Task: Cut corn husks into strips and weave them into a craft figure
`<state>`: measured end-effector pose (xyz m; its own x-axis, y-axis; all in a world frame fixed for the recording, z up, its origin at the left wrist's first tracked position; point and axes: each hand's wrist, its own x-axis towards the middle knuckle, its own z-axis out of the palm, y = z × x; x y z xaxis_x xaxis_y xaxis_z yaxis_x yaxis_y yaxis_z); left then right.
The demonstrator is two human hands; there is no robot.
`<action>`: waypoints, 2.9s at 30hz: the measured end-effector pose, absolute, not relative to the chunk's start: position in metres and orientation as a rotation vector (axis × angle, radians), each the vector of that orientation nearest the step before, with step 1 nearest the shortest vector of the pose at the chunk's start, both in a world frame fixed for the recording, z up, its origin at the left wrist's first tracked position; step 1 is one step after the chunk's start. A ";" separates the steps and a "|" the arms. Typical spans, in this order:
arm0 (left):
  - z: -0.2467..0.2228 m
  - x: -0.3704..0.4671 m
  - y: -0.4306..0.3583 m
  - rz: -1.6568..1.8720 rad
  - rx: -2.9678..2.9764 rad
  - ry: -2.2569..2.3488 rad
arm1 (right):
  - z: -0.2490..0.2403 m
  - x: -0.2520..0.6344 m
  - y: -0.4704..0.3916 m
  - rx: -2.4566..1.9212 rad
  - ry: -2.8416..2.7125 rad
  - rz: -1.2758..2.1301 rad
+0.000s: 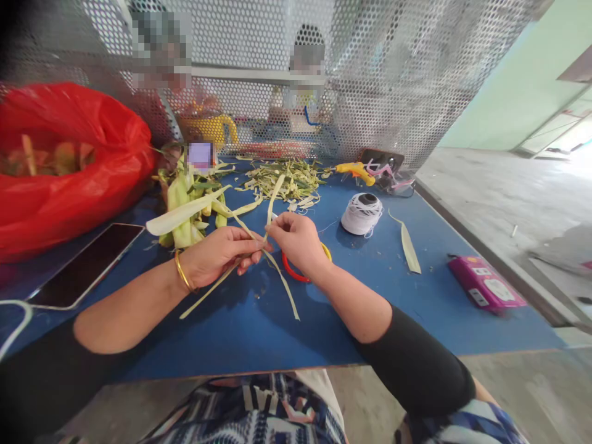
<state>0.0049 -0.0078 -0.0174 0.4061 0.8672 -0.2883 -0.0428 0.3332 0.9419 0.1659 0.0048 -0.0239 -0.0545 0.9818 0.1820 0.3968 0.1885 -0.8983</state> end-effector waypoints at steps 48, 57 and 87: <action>-0.016 0.004 -0.006 0.871 0.772 0.905 | -0.003 0.183 0.006 -0.958 -2.159 0.027; -0.018 0.010 -0.007 1.110 0.796 0.841 | -0.027 0.152 -0.018 -1.316 -2.029 0.623; -0.013 0.004 -0.002 1.095 0.700 0.911 | -0.014 0.170 -0.001 -1.371 -2.040 0.516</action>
<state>0.0035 -0.0018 -0.0133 0.1813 0.9472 -0.2645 -0.4324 0.3184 0.8436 0.1698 -0.0014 -0.0140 -0.2689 0.9228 0.2759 0.6807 0.3847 -0.6234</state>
